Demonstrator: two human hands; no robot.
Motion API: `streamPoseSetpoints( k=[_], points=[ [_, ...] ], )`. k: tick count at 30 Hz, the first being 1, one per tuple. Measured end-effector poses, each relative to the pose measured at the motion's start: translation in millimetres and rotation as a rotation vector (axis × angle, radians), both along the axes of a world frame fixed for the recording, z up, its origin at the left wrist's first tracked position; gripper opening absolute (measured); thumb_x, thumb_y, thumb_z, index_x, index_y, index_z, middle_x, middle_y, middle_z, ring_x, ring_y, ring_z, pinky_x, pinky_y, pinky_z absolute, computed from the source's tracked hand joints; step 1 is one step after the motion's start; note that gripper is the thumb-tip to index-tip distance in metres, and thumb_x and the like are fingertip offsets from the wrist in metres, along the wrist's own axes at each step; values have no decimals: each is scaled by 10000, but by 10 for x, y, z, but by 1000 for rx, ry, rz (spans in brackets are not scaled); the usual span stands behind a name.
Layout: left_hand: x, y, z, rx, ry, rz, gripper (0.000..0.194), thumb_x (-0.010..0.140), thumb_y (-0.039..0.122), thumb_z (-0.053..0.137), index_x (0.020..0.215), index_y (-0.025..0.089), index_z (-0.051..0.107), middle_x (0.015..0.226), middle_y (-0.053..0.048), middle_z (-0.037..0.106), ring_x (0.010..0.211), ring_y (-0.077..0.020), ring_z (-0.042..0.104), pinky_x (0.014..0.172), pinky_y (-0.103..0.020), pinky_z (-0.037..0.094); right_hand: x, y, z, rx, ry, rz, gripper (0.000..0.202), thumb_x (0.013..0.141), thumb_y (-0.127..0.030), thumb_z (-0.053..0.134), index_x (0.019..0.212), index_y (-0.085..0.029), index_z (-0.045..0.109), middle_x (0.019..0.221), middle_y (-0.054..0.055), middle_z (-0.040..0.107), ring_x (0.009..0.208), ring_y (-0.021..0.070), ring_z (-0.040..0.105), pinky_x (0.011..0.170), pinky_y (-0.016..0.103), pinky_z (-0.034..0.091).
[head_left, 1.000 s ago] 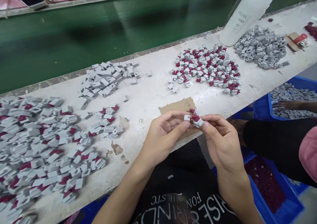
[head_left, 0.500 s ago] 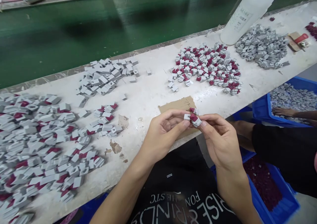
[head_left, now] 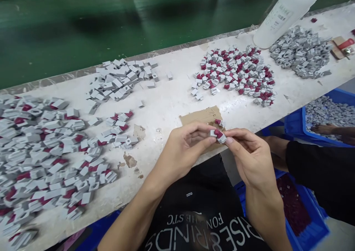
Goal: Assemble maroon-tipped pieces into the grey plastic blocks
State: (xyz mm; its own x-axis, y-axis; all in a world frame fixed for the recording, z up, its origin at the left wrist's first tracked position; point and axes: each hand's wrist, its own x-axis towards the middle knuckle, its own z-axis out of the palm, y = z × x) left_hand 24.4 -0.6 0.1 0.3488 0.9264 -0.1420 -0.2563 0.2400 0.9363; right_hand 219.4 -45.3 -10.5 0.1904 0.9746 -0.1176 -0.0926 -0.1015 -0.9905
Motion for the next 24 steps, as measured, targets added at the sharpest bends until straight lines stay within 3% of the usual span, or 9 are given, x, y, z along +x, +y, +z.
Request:
streamPoseSetpoints(
  k=[7, 10, 12, 14, 18, 21, 24],
  points=[
    [-139, 31, 94, 46, 124, -38, 102, 1005, 278, 912, 1064, 204, 872, 1079, -72, 912, 1005, -219, 870, 921, -307, 692, 1, 81, 113, 24, -97, 115, 19, 998, -282, 929, 1005, -301, 926, 1013, 35, 904, 948, 217, 876, 866, 319, 719],
    [-249, 23, 112, 82, 219, -110, 105, 1015, 316, 898, 1061, 226, 869, 1092, -74, 902, 1031, -242, 852, 924, -330, 672, 2, 111, 135, 21, -73, 246, 22, 992, -313, 924, 984, -295, 914, 1016, 38, 906, 985, 236, 876, 900, 359, 722],
    [-367, 4, 112, 143, 354, -154, 106, 1045, 356, 854, 1075, 255, 865, 1086, -64, 888, 1013, -253, 831, 902, -350, 649, 59, 157, 126, 19, -169, 307, 59, 1006, -357, 908, 1009, -299, 917, 1064, 50, 906, 1038, 255, 863, 925, 392, 710],
    [-530, -20, 81, 251, 573, -103, 121, 1064, 388, 798, 1106, 289, 851, 1062, -52, 861, 955, -268, 789, 856, -386, 612, 194, 252, 85, 15, -353, 203, 128, 1021, -412, 880, 1065, -298, 917, 1094, 66, 898, 1025, 266, 842, 909, 417, 691],
    [-925, -75, -80, 485, 1150, 171, 115, 1026, 340, 688, 1084, 283, 770, 1018, -97, 793, 980, -367, 687, 936, -520, 542, 662, 556, -100, 32, -726, -310, 260, 1007, -413, 790, 1176, -238, 880, 1158, 114, 847, 942, 274, 779, 829, 437, 651],
    [-1143, -143, -177, 540, 1466, 281, 124, 1022, 288, 616, 1055, 254, 731, 1002, -154, 745, 1032, -423, 650, 1044, -619, 509, 964, 764, -269, 0, -934, -387, 398, 904, -349, 806, 1268, -196, 860, 1257, 151, 759, 792, 235, 708, 835, 469, 632],
    [-1226, -226, -170, 442, 1590, 331, 136, 1001, 251, 613, 1065, 241, 733, 1067, -190, 722, 1144, -463, 654, 1073, -671, 512, 1062, 873, -390, 12, -1052, -374, 438, 885, -326, 817, 1295, -177, 854, 1241, 168, 716, 653, 187, 590, 920, 526, 598]
  ],
)
